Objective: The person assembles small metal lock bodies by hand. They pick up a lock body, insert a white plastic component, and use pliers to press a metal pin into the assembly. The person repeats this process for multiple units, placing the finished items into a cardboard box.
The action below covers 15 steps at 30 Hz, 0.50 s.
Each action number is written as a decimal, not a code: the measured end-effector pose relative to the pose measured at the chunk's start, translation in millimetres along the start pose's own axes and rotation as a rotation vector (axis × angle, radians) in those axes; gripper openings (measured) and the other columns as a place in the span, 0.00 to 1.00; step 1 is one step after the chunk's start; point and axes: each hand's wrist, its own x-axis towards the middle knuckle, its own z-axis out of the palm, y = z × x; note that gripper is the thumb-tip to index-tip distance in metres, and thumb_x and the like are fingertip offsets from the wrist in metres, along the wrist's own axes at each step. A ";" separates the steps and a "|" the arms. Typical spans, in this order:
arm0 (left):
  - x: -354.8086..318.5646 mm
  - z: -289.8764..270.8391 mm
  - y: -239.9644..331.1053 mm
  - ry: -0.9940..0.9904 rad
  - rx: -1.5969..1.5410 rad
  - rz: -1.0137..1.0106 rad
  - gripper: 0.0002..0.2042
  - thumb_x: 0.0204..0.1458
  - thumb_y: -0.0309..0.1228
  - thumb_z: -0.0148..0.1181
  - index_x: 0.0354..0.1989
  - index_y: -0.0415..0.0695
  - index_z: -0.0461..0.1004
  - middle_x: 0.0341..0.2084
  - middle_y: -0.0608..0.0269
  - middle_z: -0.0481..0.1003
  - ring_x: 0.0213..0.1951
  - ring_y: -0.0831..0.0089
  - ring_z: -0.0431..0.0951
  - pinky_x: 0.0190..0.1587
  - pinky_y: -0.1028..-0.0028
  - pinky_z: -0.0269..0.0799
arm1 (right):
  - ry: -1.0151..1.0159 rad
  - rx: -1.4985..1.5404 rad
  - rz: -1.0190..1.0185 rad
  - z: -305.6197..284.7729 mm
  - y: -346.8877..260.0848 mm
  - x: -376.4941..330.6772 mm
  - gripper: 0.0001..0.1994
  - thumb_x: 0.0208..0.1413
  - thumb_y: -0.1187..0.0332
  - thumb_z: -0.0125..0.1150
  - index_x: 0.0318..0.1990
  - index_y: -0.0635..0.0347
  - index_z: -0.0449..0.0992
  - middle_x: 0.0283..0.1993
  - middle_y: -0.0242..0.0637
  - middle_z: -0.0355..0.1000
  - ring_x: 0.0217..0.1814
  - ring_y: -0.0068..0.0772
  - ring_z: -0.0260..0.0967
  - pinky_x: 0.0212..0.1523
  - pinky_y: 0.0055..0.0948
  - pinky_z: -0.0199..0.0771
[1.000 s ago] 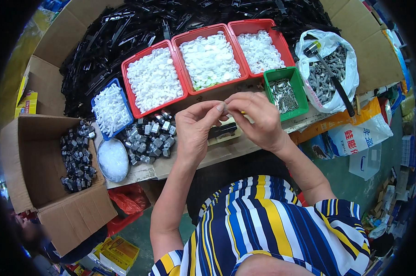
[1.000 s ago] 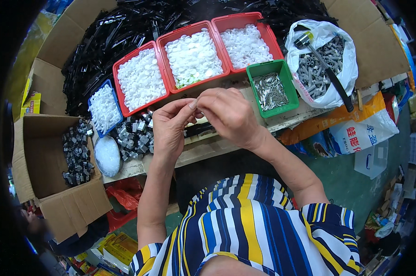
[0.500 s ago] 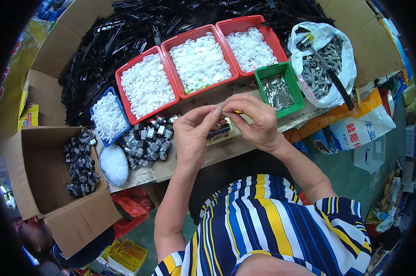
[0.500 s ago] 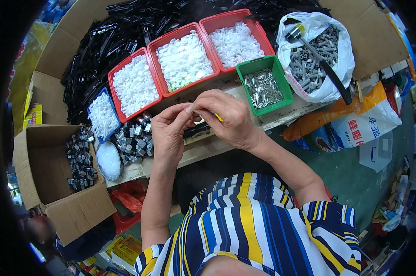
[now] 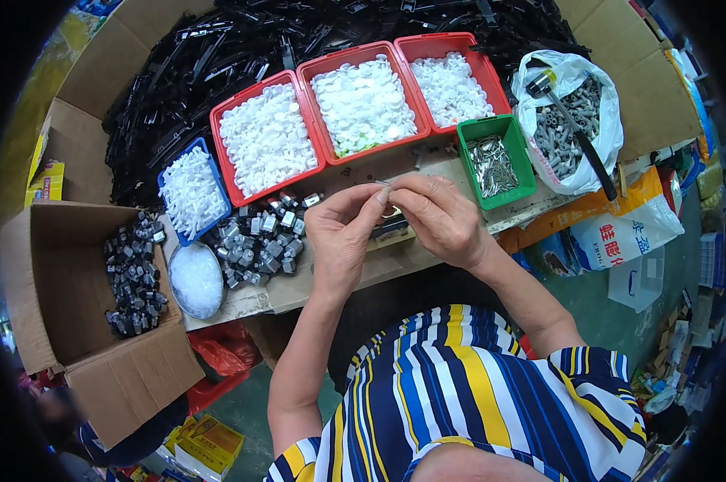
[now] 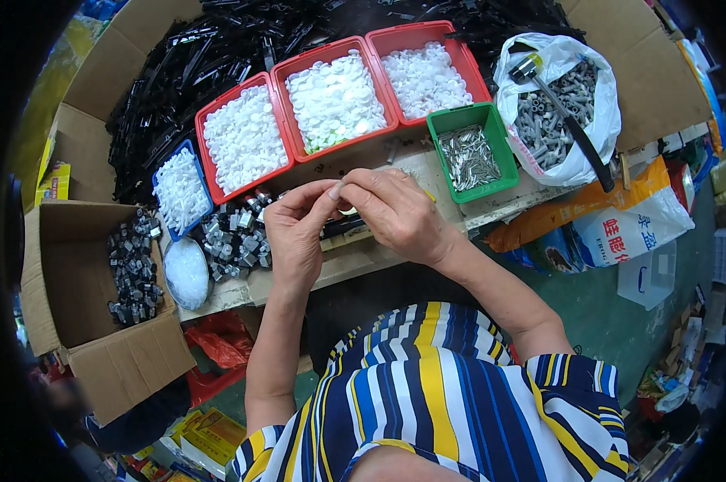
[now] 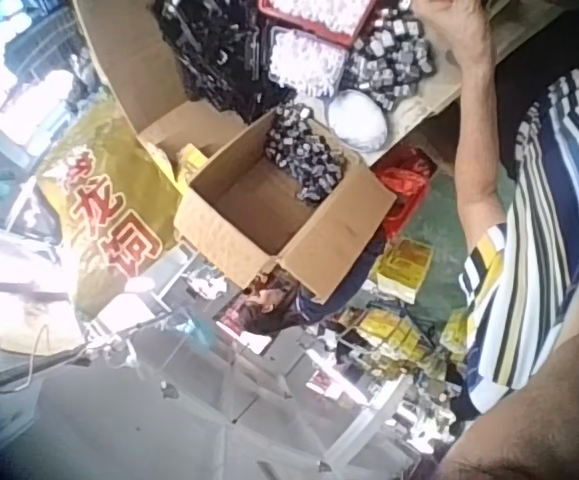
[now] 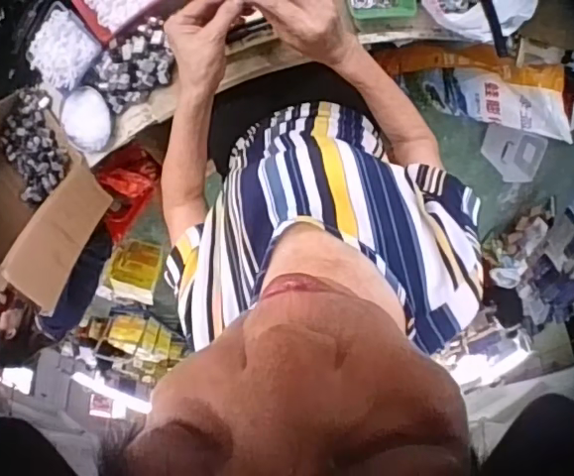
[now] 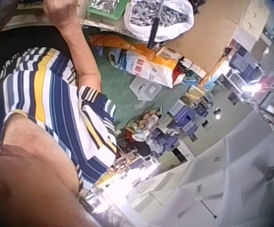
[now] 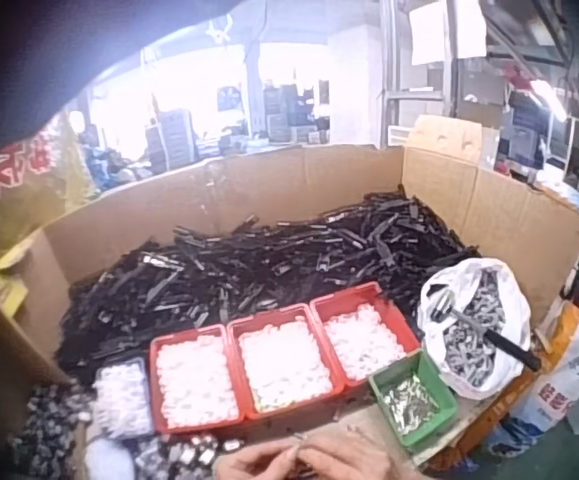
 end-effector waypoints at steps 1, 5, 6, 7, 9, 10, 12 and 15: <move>-0.9 0.9 0.8 0.012 0.004 0.007 0.08 0.58 0.24 0.65 0.42 0.34 0.82 0.33 0.60 0.82 0.35 0.79 0.80 0.39 0.80 0.75 | 0.002 -0.017 -0.012 0.9 0.4 -0.5 0.11 0.51 0.79 0.67 0.43 0.65 0.78 0.44 0.44 0.75 0.42 0.44 0.77 0.41 0.35 0.78; -4.3 -1.2 3.5 0.023 0.249 0.156 0.07 0.57 0.22 0.65 0.43 0.34 0.82 0.34 0.60 0.82 0.37 0.79 0.80 0.43 0.79 0.76 | 0.054 0.348 0.301 -1.9 -1.1 4.8 0.09 0.51 0.79 0.67 0.41 0.67 0.78 0.41 0.42 0.76 0.41 0.39 0.77 0.42 0.31 0.76; -4.8 -2.8 2.3 0.012 0.275 0.183 0.08 0.57 0.22 0.65 0.43 0.34 0.81 0.34 0.60 0.82 0.37 0.79 0.80 0.43 0.79 0.76 | 0.027 0.376 0.336 -1.9 0.1 3.9 0.09 0.51 0.79 0.67 0.40 0.67 0.78 0.40 0.42 0.76 0.41 0.39 0.77 0.42 0.31 0.75; -5.0 -4.4 1.1 -0.002 0.302 0.210 0.08 0.57 0.22 0.65 0.44 0.34 0.81 0.35 0.60 0.81 0.37 0.78 0.80 0.43 0.79 0.76 | 0.003 0.403 0.372 -2.8 2.0 3.0 0.08 0.52 0.79 0.67 0.40 0.67 0.78 0.39 0.42 0.76 0.41 0.38 0.77 0.42 0.32 0.75; -6.4 -3.4 0.8 -0.023 0.308 0.243 0.09 0.56 0.21 0.66 0.44 0.34 0.81 0.36 0.60 0.81 0.38 0.78 0.80 0.43 0.79 0.76 | -0.035 0.441 0.424 -5.5 3.4 1.7 0.07 0.52 0.79 0.67 0.38 0.67 0.78 0.39 0.42 0.77 0.41 0.36 0.77 0.42 0.30 0.75; -8.1 -2.5 0.9 -0.030 0.291 0.249 0.09 0.55 0.20 0.66 0.45 0.34 0.81 0.37 0.61 0.81 0.39 0.78 0.79 0.44 0.79 0.75 | -0.048 0.455 0.439 -6.3 3.3 0.7 0.06 0.52 0.79 0.67 0.38 0.67 0.78 0.39 0.41 0.77 0.42 0.35 0.77 0.43 0.29 0.75; -11.8 -1.5 0.2 -0.028 0.271 0.244 0.11 0.54 0.20 0.67 0.45 0.34 0.81 0.38 0.61 0.80 0.41 0.78 0.79 0.45 0.79 0.75 | -0.065 0.452 0.421 -7.9 2.7 -0.4 0.06 0.52 0.79 0.67 0.37 0.67 0.79 0.40 0.41 0.77 0.43 0.35 0.77 0.44 0.28 0.75; -16.6 -5.8 -3.1 -0.031 0.360 0.237 0.14 0.50 0.20 0.70 0.46 0.35 0.80 0.39 0.61 0.80 0.43 0.76 0.77 0.46 0.78 0.73 | -0.074 0.397 0.329 -6.3 0.6 -2.2 0.06 0.51 0.79 0.67 0.37 0.66 0.78 0.38 0.41 0.76 0.42 0.38 0.77 0.42 0.31 0.75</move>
